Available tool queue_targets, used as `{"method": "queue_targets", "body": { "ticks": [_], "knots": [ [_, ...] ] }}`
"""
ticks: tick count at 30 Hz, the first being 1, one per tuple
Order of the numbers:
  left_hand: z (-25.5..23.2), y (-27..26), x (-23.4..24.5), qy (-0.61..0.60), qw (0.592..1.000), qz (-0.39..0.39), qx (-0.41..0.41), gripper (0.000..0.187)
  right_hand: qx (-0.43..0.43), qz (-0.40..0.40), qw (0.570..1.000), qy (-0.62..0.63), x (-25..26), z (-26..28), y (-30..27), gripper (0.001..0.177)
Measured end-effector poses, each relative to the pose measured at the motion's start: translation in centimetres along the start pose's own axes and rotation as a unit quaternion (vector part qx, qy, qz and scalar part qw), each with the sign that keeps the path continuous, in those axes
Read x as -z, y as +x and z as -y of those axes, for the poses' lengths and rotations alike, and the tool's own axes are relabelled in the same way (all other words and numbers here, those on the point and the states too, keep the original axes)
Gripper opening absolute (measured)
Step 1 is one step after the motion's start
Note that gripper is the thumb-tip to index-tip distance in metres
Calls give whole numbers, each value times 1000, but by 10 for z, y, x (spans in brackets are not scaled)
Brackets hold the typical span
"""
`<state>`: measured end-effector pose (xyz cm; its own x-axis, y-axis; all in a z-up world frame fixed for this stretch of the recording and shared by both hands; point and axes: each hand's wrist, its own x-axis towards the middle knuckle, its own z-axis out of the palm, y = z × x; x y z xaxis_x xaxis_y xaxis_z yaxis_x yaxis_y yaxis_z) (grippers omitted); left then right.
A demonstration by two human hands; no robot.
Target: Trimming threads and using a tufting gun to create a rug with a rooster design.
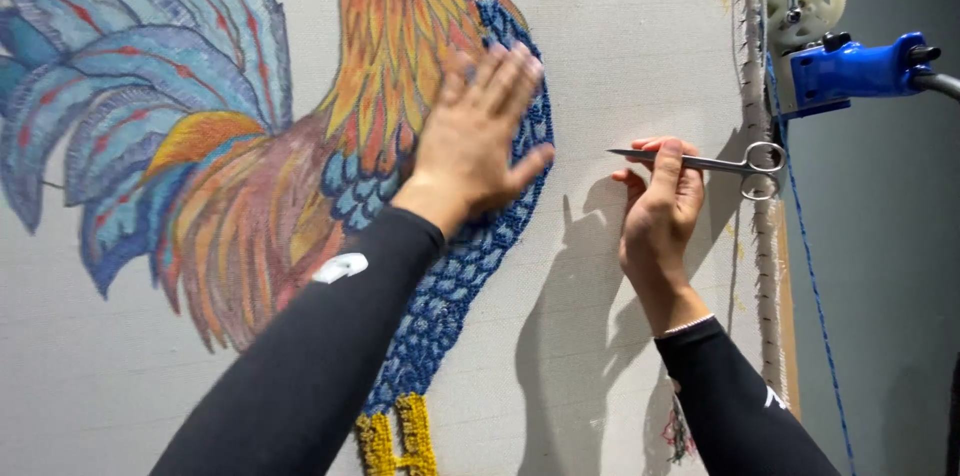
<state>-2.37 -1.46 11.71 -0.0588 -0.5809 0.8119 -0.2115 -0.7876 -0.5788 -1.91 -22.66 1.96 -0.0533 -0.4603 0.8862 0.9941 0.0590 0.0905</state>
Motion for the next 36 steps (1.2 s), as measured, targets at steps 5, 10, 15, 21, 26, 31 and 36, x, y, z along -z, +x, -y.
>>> {"method": "queue_targets", "body": {
  "ticks": [5, 10, 15, 21, 26, 31, 36],
  "knots": [
    [-26, -65, -4, -30, 990, 1, -137, 88, -42, -22, 999, 9, -6, 12, -3, 28],
    [-20, -146, 10, -75, 979, 24, -190, 85, -81, -3, 997, -9, -10, 20, -19, 35],
    [1, -215, 25, -108, 969, 51, -216, 86, -182, 98, 978, 13, -18, 29, -39, 36],
    [23, -234, 28, -115, 968, 72, -213, 88, -235, 166, 958, 19, -45, 39, -68, 31],
    [35, -172, 38, -64, 990, 3, -125, 86, -268, 154, 950, 46, -60, 36, -59, 29],
    [53, -82, 51, -132, 984, -98, -69, 74, -320, 112, 941, 15, -80, 60, 9, 33],
    [64, 6, 81, -420, 898, 90, 93, 31, -399, 75, 914, -9, -75, 68, 84, 37]
  ]
}}
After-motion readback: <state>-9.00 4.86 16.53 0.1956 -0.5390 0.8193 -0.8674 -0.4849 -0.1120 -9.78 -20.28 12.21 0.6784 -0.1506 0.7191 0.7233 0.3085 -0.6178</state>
